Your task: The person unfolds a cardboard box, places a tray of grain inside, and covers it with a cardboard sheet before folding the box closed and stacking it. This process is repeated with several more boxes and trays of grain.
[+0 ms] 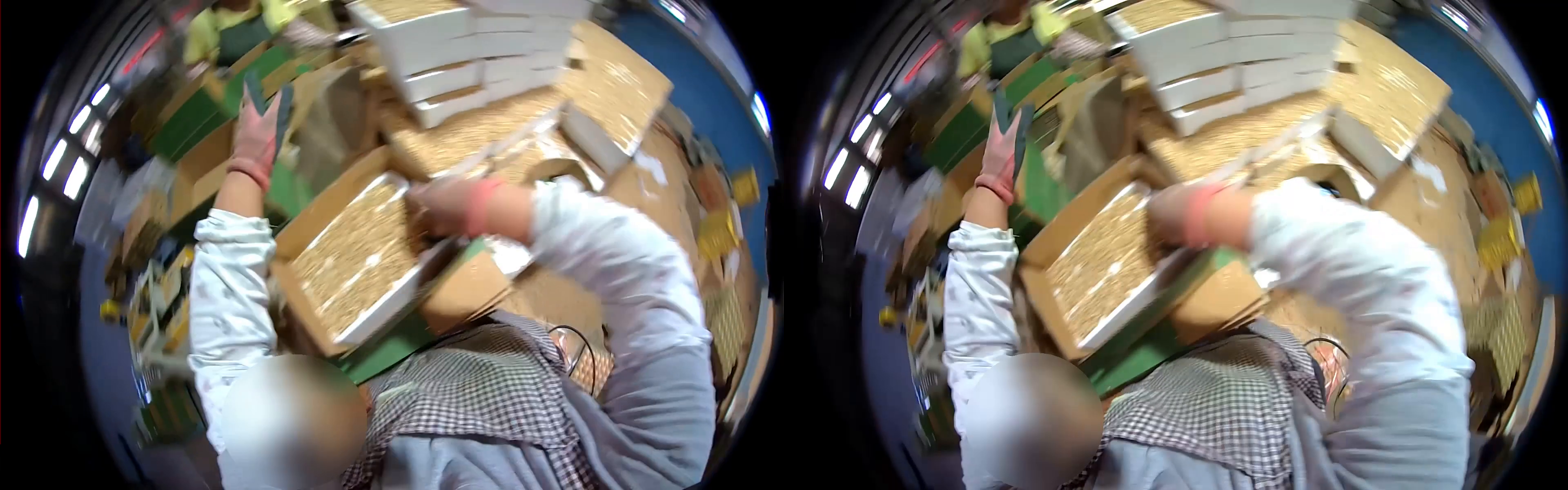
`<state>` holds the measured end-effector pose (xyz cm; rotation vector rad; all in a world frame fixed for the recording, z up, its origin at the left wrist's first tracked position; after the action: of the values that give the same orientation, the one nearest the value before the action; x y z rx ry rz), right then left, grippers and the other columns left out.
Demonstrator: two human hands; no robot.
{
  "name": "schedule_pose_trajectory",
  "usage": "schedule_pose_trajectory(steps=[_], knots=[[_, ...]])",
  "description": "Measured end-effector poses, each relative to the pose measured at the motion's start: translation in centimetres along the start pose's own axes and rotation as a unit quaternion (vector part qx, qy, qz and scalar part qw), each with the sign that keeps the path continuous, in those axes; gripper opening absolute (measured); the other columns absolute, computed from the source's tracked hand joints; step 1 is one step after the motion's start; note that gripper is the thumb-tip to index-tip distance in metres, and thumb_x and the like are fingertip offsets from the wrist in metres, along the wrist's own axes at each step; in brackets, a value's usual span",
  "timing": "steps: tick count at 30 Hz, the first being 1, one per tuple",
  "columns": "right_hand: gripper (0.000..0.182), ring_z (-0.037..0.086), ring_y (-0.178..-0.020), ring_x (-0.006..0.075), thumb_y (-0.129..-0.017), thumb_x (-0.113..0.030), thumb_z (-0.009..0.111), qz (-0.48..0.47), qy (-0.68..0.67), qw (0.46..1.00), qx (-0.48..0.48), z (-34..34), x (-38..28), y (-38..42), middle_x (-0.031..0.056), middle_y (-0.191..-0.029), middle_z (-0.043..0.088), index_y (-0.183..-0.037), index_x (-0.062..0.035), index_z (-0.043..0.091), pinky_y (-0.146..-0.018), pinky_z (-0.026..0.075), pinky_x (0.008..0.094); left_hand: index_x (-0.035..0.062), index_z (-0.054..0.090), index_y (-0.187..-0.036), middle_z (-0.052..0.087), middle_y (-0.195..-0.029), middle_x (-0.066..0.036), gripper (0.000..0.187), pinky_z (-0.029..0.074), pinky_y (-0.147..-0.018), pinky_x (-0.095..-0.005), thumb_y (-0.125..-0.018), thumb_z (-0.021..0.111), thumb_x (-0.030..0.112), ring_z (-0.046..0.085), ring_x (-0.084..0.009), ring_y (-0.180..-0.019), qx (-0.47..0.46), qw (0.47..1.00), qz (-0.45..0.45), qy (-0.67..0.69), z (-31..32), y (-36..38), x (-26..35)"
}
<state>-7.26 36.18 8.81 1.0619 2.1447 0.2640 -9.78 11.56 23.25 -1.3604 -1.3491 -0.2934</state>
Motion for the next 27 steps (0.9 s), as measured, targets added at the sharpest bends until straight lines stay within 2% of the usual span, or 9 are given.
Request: schedule_pose_trajectory(steps=[1, 4, 9, 12, 13, 16, 17, 20, 27], knots=[[0.022, 0.064, -0.072, 0.0267, -0.072, -0.023, 0.062, -0.161, 0.287, 0.944, 0.022, 1.2, -3.4, 0.5, 0.013, -0.072, 0.064, -0.086, -0.0059, 0.067, -0.058, 0.051, 0.0381, -0.0022, 0.024, -0.136, 0.033, -0.134, -0.023, 0.074, 0.029, -0.101, -0.0348, -0.082, 0.058, 0.036, 0.035, -0.0326, -0.123, -0.02, 0.988, 0.01, -0.152, 2.5, -2.3, -2.7], [0.01, 0.063, -0.069, 0.0242, -0.067, -0.017, 0.064, -0.197, 0.433, 0.876, 0.085, 5.4, -4.9, -0.7, 0.0041, -0.072, 0.066, -0.073, -0.0123, 0.07, -0.054, 0.05, 0.0384, -0.0018, 0.028, -0.134, 0.029, -0.137, -0.024, 0.081, 0.028, -0.103, -0.0377, -0.079, 0.052, 0.052, 0.031, -0.0354, -0.126, -0.199, 0.877, -0.083, -0.429, 9.6, -7.2, -13.8], [0.016, 0.062, -0.076, 0.0227, -0.07, -0.015, 0.06, -0.242, 0.099, 0.884, 0.388, -7.2, 1.1, 8.4, 0.006, -0.076, 0.061, -0.084, -0.009, 0.063, -0.062, 0.049, 0.0346, 0.0022, 0.04, -0.13, 0.036, -0.135, -0.019, 0.077, 0.028, -0.103, -0.0395, -0.081, 0.037, 0.062, 0.034, -0.0335, -0.126, -0.402, 0.627, -0.218, -0.63, 14.4, -4.9, -27.4], [0.02, 0.061, -0.082, 0.0198, -0.071, -0.022, 0.065, -0.073, -0.087, 0.881, 0.458, -10.4, 18.7, 8.9, 0.0053, -0.088, 0.062, -0.088, -0.0133, 0.061, -0.069, 0.05, 0.0325, -0.0007, 0.043, -0.127, 0.035, -0.136, -0.019, 0.077, 0.027, -0.104, -0.0397, -0.082, 0.034, 0.062, 0.032, -0.0324, -0.127, -0.354, 0.596, -0.267, -0.67, 13.4, -3.0, -34.8], [0.021, 0.061, -0.084, 0.0197, -0.07, -0.021, 0.067, 0.134, -0.026, 0.9, 0.413, -10.6, 24.0, 10.1, 0.0052, -0.091, 0.063, -0.09, -0.0153, 0.063, -0.07, 0.049, 0.0323, 0.0014, 0.044, -0.127, 0.036, -0.136, -0.017, 0.072, 0.026, -0.104, -0.0393, -0.084, 0.034, 0.059, 0.033, -0.031, -0.127, -0.445, 0.598, -0.19, -0.638, 13.3, -2.1, -40.4], [0.043, 0.054, -0.096, 0.0257, -0.062, -0.029, 0.072, 0.189, 0.153, 0.915, 0.323, -6.4, 34.6, 7.1, 0.0097, -0.099, 0.056, -0.103, -0.019, 0.061, -0.078, 0.046, 0.0351, 0.0081, 0.053, -0.12, 0.045, -0.129, -0.015, 0.056, 0.036, -0.097, -0.0407, -0.085, 0.039, 0.048, 0.045, -0.0334, -0.117, -0.385, 0.553, -0.189, -0.715, 14.2, -1.3, -31.1], [0.032, 0.054, -0.094, 0.0266, -0.066, -0.022, 0.065, 0.147, 0.226, 0.914, 0.303, -4.8, 35.9, 5.5, 0.0108, -0.101, 0.055, -0.097, -0.017, 0.064, -0.077, 0.046, 0.0351, 0.0058, 0.058, -0.111, 0.049, -0.124, -0.018, 0.048, 0.041, -0.09, -0.0427, -0.086, 0.039, 0.042, 0.053, -0.0348, -0.107, -0.395, 0.567, -0.212, -0.691, 14.5, -1.7, -27.9], [0.019, 0.055, -0.09, 0.0264, -0.058, -0.022, 0.064, 0.047, 0.296, 0.914, 0.273, -2.3, 38.0, 2.8, 0.0074, -0.084, 0.058, -0.076, -0.0136, 0.066, -0.075, 0.046, 0.0353, 0.0015, 0.059, -0.099, 0.056, -0.104, -0.025, 0.041, 0.042, -0.085, -0.0455, -0.082, 0.042, 0.035, 0.052, -0.0401, -0.099, -0.146, 0.856, -0.101, -0.485, 12.3, -6.7, -20.9], [0.017, 0.058, -0.084, 0.0275, -0.072, -0.025, 0.065, 0.043, 0.187, 0.934, 0.302, -9.3, 33.0, 4.9, 0.0088, -0.086, 0.063, -0.08, -0.0109, 0.067, -0.078, 0.043, 0.0386, 0.0007, 0.062, -0.094, 0.061, -0.092, -0.024, 0.041, 0.046, -0.08, -0.0401, -0.066, 0.064, 0.031, 0.057, -0.0371, -0.093, -0.031, 0.898, -0.088, -0.43, 2.3, -9.7, -8.3]])
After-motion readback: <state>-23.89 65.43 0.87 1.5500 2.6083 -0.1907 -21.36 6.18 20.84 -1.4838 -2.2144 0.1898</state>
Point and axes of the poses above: each hand's wrist, its own y-axis away from the middle knuckle, its own z-axis out of the palm, x = y × z, the point moved 9 cm from there along -y, towards the middle knuckle
